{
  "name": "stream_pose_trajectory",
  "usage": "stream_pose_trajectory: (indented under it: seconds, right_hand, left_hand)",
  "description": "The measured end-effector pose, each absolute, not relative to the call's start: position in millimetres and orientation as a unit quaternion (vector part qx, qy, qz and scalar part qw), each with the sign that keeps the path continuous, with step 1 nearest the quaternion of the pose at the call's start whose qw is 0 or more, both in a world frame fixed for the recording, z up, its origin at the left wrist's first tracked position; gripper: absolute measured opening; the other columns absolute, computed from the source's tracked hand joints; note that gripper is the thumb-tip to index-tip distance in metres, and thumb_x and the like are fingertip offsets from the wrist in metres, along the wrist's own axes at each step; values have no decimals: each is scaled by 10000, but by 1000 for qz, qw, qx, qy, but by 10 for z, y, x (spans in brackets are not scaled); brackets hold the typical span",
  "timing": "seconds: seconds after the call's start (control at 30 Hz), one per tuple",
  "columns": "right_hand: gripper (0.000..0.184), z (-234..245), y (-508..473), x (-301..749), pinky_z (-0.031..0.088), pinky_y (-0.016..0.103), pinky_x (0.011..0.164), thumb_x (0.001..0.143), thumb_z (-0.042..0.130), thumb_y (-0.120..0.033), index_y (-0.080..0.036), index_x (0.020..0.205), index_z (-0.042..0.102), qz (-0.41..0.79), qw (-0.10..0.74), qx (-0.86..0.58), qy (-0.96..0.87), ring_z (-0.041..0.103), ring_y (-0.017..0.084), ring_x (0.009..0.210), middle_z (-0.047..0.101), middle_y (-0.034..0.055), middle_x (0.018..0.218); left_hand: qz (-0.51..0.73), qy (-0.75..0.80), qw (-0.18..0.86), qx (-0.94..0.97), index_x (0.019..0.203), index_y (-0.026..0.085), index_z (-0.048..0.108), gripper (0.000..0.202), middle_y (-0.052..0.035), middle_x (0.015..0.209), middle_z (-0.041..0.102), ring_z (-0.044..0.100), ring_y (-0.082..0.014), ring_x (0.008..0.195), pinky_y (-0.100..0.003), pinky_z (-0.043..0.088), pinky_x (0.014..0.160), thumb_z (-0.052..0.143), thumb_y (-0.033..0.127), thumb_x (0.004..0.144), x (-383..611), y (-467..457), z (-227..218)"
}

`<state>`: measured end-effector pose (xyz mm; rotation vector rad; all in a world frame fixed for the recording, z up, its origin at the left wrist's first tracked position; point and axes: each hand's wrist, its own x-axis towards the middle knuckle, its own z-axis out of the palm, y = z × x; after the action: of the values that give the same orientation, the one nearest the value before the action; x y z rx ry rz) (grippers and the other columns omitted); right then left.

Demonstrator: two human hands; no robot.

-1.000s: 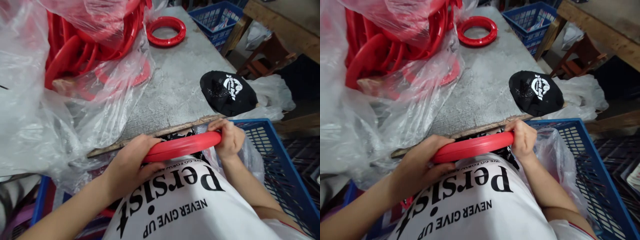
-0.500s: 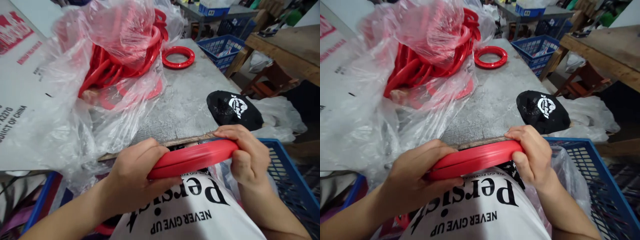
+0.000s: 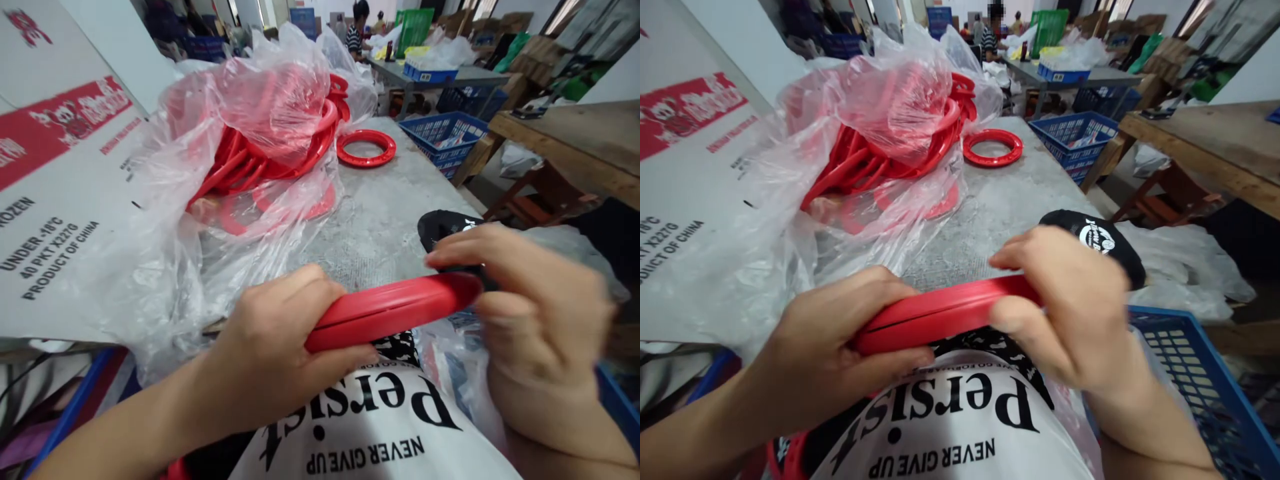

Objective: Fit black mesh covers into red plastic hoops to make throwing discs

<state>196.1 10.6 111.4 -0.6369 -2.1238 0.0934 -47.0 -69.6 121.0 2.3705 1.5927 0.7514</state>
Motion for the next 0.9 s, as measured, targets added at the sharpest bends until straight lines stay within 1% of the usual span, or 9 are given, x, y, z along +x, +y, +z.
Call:
stream_pose_trajectory:
  seconds: [0.07,0.13,0.27,0.43,0.57,0.67,0.73,0.83,0.9]
  right_hand:
    - [486,944,111,1858,475,346,620,1033,344,-558,-213,883,652,75,385,-257,-883,633,187,679,680,69,763]
    - [513,762,94,1754,432,317,591,1041,320,-559,-198,834,620,98,357,-265,-891,583,160,621,632,49,696]
    - [554,459,42,1621,380,300,603,1048,287,-560,-187,773,591,95,331,-288,-893,527,143,603,591,36,659]
    - [510,162,57,1565,319,297,575,1045,368,-504,-201,681,558,70,324,-315,-889,473,136,559,561,18,595]
    - [521,9,132,1539,288,302,544,1043,383,-482,-212,618,516,65,346,-337,-873,422,130,511,520,8,535]
    - [531,-25,234,1632,307,296,539,1039,381,-498,-210,617,530,87,361,-352,-859,433,126,506,528,8,536]
    - [526,-44,310,1793,343,291,545,1040,382,-482,-206,631,566,131,379,-369,-838,486,128,520,566,13,559]
    - [513,-153,375,2112,416,306,571,1047,369,-443,-205,683,641,214,466,-415,-751,593,159,586,653,35,641]
    - [525,-299,363,2281,456,330,580,1046,355,-454,-208,706,671,263,536,-437,-673,632,189,627,682,52,679]
  left_hand:
    - [226,542,98,804,833,207,670,410,7,738,584,543,-122,634,-256,446,559,598,604,905,-458,-692,1072]
    - [207,542,96,809,817,193,654,408,5,749,576,522,-116,618,-256,428,553,596,586,912,-444,-685,944]
    - [184,536,90,819,791,182,629,399,9,738,546,493,-115,602,-260,416,567,603,562,909,-420,-650,736]
    - [163,545,114,814,742,185,590,352,14,715,540,497,-116,612,-260,417,584,628,500,896,-392,-567,477]
    - [132,562,138,805,750,187,600,347,12,723,557,527,-133,638,-277,439,615,645,508,877,-329,-462,388]
    - [106,565,174,800,855,190,634,332,-2,810,604,572,-158,707,-297,470,663,630,520,896,-321,-378,444]
    - [116,554,216,796,969,199,651,352,-14,903,635,603,-170,772,-307,495,703,617,544,907,-383,-352,478]
    - [185,529,276,780,1080,207,657,414,-25,980,653,627,-168,835,-304,519,751,652,571,881,-560,-385,439]
    - [237,516,293,769,1056,194,666,422,-26,948,658,624,-158,820,-288,520,748,693,564,854,-675,-441,365]
